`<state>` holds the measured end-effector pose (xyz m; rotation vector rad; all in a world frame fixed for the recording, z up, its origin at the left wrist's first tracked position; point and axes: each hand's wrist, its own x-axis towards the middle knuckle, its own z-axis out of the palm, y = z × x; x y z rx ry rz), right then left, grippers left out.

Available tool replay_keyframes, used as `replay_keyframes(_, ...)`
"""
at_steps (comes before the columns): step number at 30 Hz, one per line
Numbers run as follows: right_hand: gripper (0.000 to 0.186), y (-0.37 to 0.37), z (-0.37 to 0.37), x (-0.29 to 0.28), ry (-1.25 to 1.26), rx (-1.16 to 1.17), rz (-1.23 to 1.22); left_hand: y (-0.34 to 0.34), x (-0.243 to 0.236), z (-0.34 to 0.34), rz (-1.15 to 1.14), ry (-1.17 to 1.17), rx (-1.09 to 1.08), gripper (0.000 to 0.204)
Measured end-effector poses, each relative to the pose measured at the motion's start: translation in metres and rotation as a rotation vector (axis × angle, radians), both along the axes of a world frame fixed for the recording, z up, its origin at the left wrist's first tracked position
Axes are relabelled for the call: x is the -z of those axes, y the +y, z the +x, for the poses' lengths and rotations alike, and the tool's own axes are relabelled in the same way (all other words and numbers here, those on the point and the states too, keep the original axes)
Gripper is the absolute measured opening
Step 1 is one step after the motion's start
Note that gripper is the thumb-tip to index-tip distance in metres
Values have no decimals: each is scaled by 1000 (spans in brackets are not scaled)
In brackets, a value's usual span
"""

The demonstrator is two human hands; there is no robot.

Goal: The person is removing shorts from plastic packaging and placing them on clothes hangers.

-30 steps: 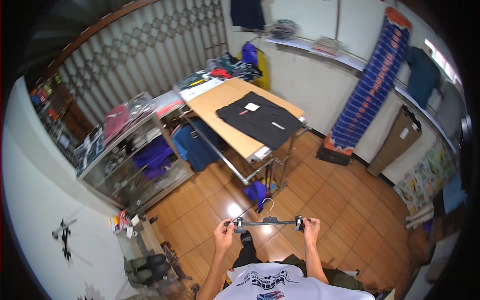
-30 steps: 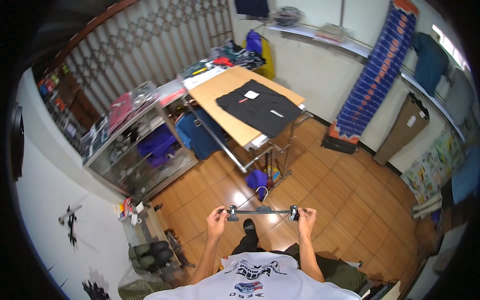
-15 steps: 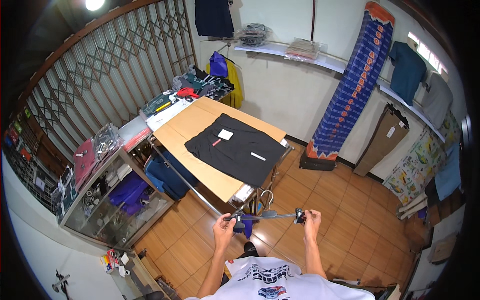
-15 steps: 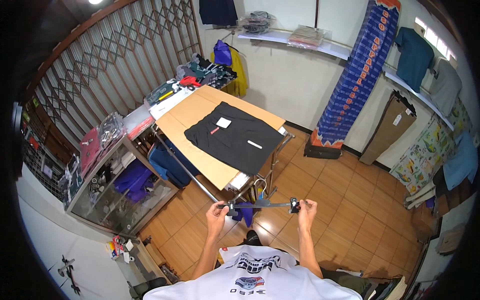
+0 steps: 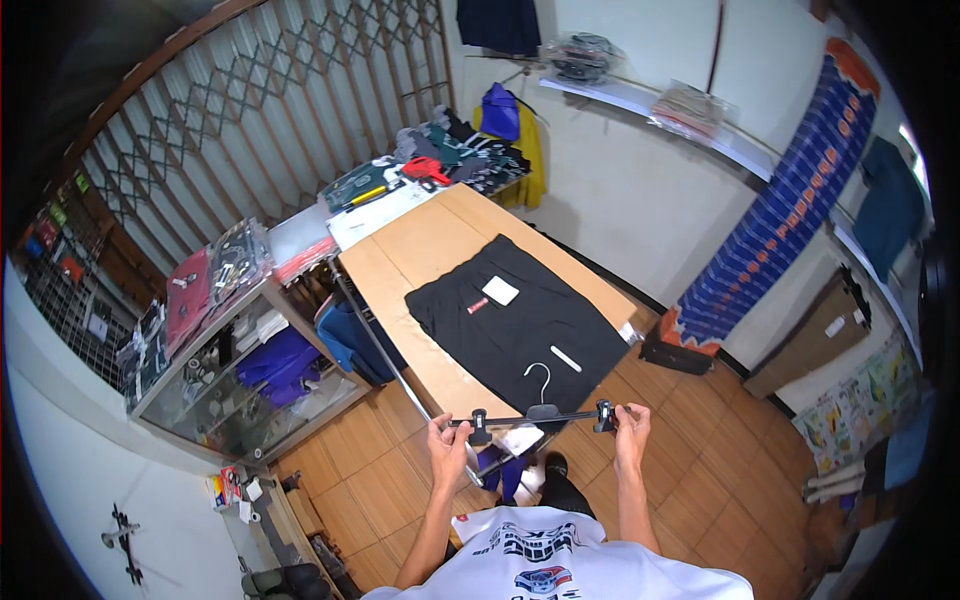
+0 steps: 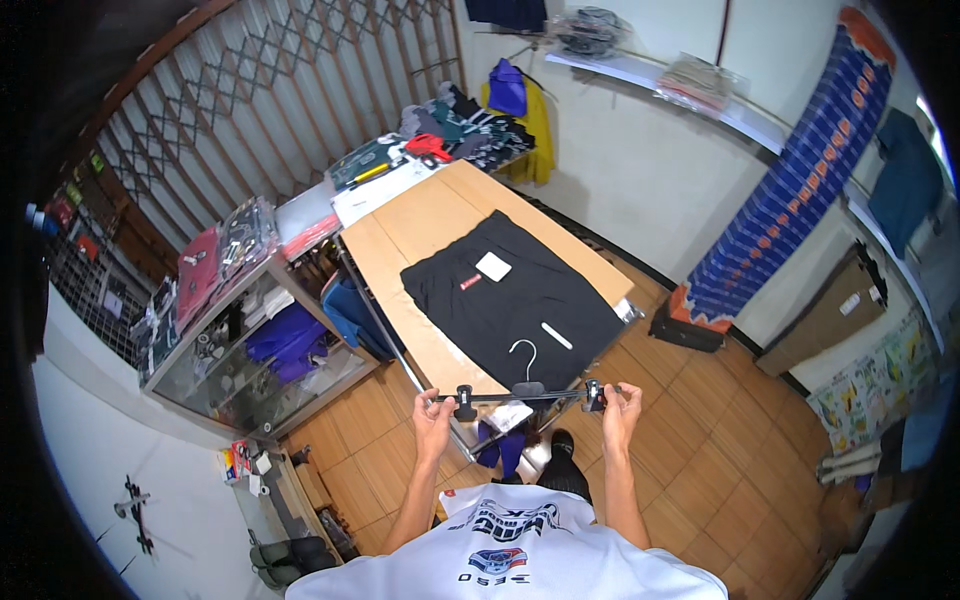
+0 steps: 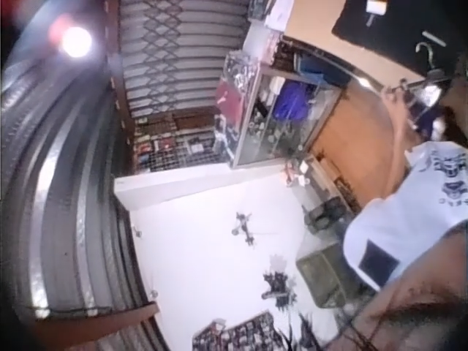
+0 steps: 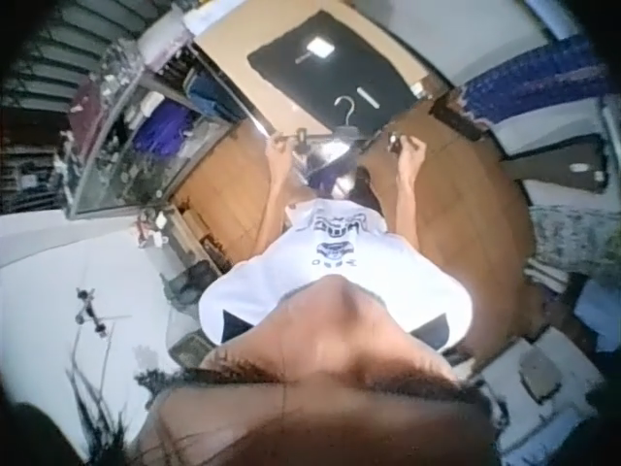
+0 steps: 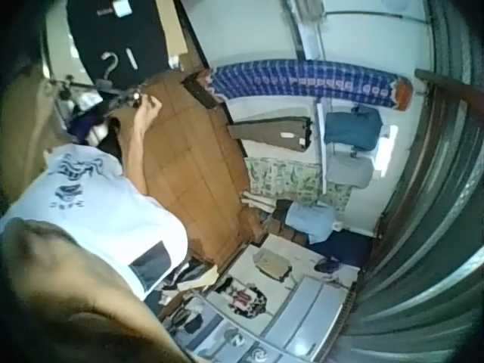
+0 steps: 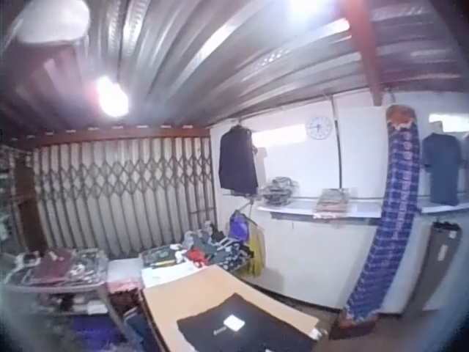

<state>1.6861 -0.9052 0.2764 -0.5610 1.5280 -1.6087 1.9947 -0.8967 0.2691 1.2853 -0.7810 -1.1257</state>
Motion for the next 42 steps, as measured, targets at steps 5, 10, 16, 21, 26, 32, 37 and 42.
replay_keyframes(5,23,-79,4,-1,13,-178,-51,-32,20,6,-11,-17,-199,34)
replay_keyframes(10,27,-174,0,-8,72,-375,-84,-77,9,-8,-60,-41,-395,35)
replay_keyframes(16,15,-292,-1,-4,144,-586,-129,-139,-1,-13,-9,-143,-506,49)
replay_keyframes(21,22,-396,22,12,318,-711,-223,-210,24,10,-64,-422,-613,58)
replay_keyframes(26,21,-475,73,6,565,-779,-253,-266,21,45,90,-815,-729,66)
replay_keyframes(32,22,-512,105,2,815,-803,-242,-294,23,63,330,-862,-722,69)
replay_keyframes(37,23,-522,115,-13,909,-891,-164,-298,32,73,274,-795,-727,69)
replay_keyframes(42,25,-523,142,-29,962,-877,-289,-299,28,74,265,-783,-756,70)
